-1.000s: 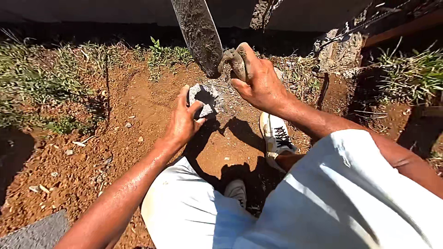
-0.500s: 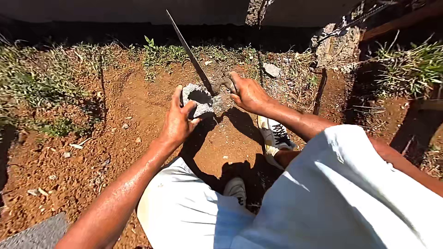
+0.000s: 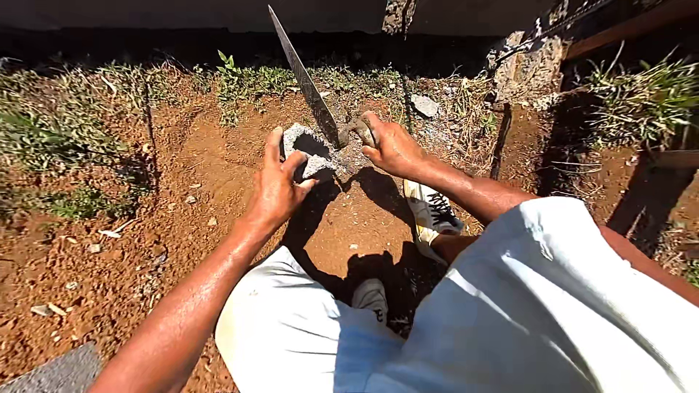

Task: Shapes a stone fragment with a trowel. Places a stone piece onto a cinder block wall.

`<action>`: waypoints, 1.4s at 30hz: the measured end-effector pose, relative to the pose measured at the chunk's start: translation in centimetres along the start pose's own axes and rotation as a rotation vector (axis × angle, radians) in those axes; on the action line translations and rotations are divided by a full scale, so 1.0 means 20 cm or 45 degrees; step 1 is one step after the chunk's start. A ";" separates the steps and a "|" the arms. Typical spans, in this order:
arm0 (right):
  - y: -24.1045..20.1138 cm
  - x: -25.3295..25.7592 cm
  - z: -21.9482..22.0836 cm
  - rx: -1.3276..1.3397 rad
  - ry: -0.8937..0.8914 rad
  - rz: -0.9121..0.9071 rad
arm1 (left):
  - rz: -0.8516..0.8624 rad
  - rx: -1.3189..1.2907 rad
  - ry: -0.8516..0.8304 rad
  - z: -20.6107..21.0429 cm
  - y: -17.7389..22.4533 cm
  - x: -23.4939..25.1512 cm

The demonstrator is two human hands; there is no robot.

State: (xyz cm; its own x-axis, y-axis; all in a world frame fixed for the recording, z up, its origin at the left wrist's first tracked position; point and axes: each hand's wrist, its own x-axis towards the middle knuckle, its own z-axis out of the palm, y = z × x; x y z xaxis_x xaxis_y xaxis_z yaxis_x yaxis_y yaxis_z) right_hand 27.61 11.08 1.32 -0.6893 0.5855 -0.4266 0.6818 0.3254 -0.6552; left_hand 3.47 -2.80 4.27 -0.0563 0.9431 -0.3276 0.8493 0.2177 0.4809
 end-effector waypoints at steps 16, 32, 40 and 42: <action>0.07 0.02 0.08 0.006 -0.136 0.064 | 0.014 -0.035 0.003 0.00 -0.02 -0.02; 0.12 -0.01 0.12 0.015 -0.286 0.089 | -0.006 -0.030 0.004 -0.01 -0.02 -0.02; 0.10 -0.12 -0.05 0.040 -0.136 0.056 | -0.076 -0.130 0.092 -0.03 -0.07 0.06; -0.07 -0.16 -0.21 0.039 0.027 -0.108 | -0.067 -0.113 0.085 -0.04 -0.07 0.07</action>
State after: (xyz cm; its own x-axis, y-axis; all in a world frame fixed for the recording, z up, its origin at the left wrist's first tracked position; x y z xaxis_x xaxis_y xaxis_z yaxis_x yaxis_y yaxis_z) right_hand 29.84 11.89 6.19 -0.7387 0.5725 -0.3558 0.6132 0.3515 -0.7074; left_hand 1.76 -1.67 3.68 -0.1372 0.9437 -0.3010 0.7945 0.2863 0.5356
